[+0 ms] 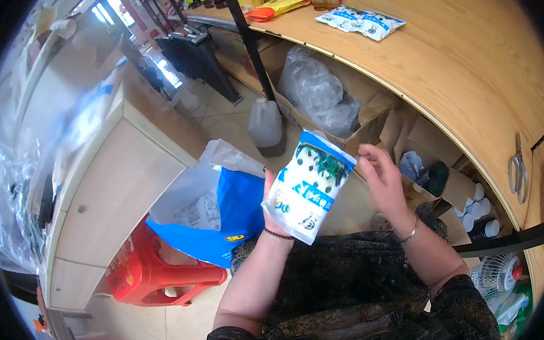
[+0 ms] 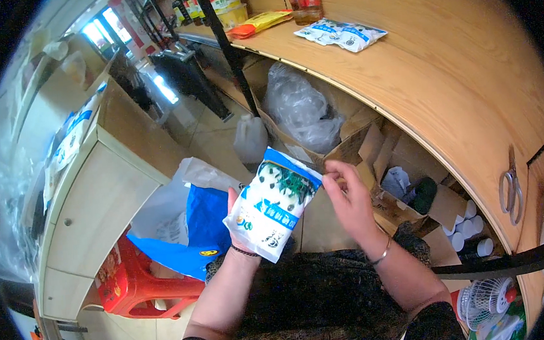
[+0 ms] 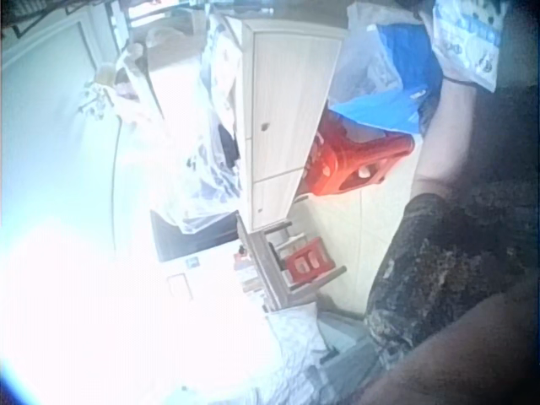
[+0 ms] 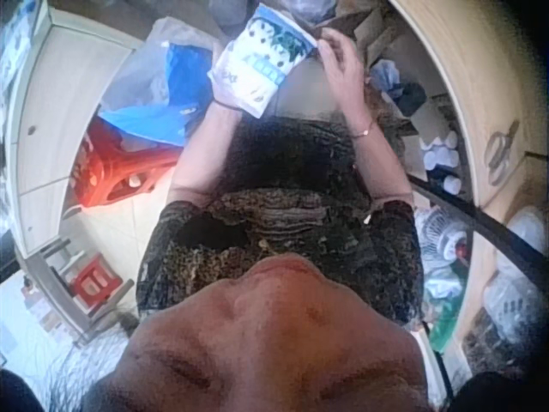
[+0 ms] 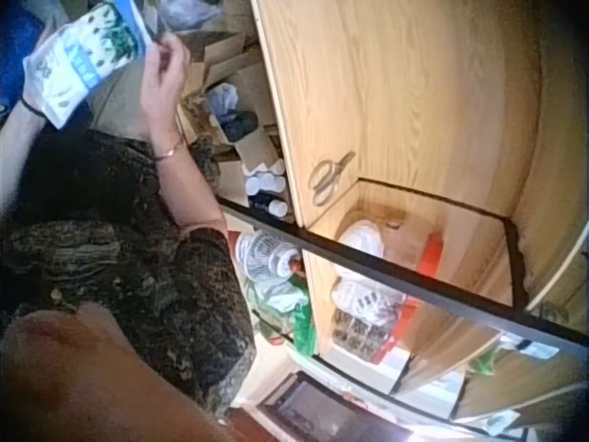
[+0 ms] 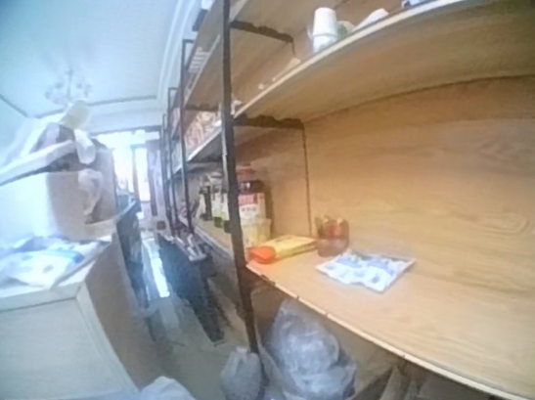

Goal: The person cuts open a bag with scissors, removes packets from inside, and arranges them on a shelf by hand.

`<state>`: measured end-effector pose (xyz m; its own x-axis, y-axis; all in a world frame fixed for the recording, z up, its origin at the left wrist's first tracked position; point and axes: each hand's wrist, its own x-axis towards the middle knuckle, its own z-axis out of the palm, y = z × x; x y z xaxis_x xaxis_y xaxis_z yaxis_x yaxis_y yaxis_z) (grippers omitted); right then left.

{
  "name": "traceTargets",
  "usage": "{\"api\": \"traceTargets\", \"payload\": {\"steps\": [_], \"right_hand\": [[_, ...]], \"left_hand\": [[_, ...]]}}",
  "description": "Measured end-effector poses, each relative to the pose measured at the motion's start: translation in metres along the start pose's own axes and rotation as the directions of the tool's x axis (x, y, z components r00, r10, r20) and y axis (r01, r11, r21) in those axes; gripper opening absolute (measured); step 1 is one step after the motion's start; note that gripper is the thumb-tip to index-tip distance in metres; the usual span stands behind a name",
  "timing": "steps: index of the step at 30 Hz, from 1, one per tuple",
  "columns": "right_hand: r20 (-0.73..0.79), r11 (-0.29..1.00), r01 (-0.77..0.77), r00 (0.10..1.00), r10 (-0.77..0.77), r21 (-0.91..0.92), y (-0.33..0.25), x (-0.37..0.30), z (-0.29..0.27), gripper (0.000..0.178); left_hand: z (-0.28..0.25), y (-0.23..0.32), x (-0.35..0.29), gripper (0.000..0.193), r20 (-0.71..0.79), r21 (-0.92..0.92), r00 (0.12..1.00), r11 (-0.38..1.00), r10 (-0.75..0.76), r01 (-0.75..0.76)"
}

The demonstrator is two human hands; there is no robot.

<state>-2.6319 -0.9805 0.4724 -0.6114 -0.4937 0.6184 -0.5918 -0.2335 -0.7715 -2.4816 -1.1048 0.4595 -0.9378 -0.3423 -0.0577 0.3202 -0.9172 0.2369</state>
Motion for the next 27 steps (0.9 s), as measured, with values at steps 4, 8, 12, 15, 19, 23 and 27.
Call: {"api": "traceTargets", "payload": {"steps": [4, 8, 12, 15, 19, 23, 27], "right_hand": [[0.495, 0.739, -0.651, 0.706, 0.507, 0.171, 0.023, 0.007, -0.015, 0.027], [0.36, 0.696, -0.661, 0.744, 0.562, 0.28, 0.015, 0.008, -0.011, 0.027], [0.287, 0.769, -0.529, 0.847, 0.448, 0.359, 0.013, 0.013, -0.017, 0.026], [0.266, 0.951, -0.298, 0.926, 0.267, 0.083, 0.009, 0.019, -0.019, 0.026], [0.362, 0.91, -0.4, 0.869, 0.338, 0.108, 0.015, 0.032, -0.026, 0.022], [0.412, 0.903, -0.403, 0.855, 0.313, 0.15, 0.009, 0.03, -0.014, 0.02], [0.543, 0.995, -0.02, 0.837, 0.072, -0.101, 0.02, 0.024, -0.005, 0.021]], "left_hand": [[-0.003, -0.012, -0.005, 0.065, 0.029, -0.042, 0.999, 0.999, -0.022, 0.023], [-0.012, -0.005, -0.009, 0.063, 0.073, 0.1, 0.993, 0.992, -0.09, 0.083], [0.006, -0.003, -0.006, 0.058, 0.016, 0.66, 0.997, 0.75, -0.076, 0.047], [0.004, -0.008, -0.006, 0.057, -0.05, 0.71, 0.998, 0.701, -0.043, 0.066], [0.011, -0.001, -0.006, 0.051, -0.037, 0.7, 0.996, 0.709, -0.081, 0.084], [0.006, -0.001, -0.008, 0.051, -0.053, 0.851, 0.994, 0.517, -0.09, 0.092], [0.0, -0.012, -0.008, 0.057, -0.119, 0.856, 0.963, 0.466, -0.243, 0.223]]}}
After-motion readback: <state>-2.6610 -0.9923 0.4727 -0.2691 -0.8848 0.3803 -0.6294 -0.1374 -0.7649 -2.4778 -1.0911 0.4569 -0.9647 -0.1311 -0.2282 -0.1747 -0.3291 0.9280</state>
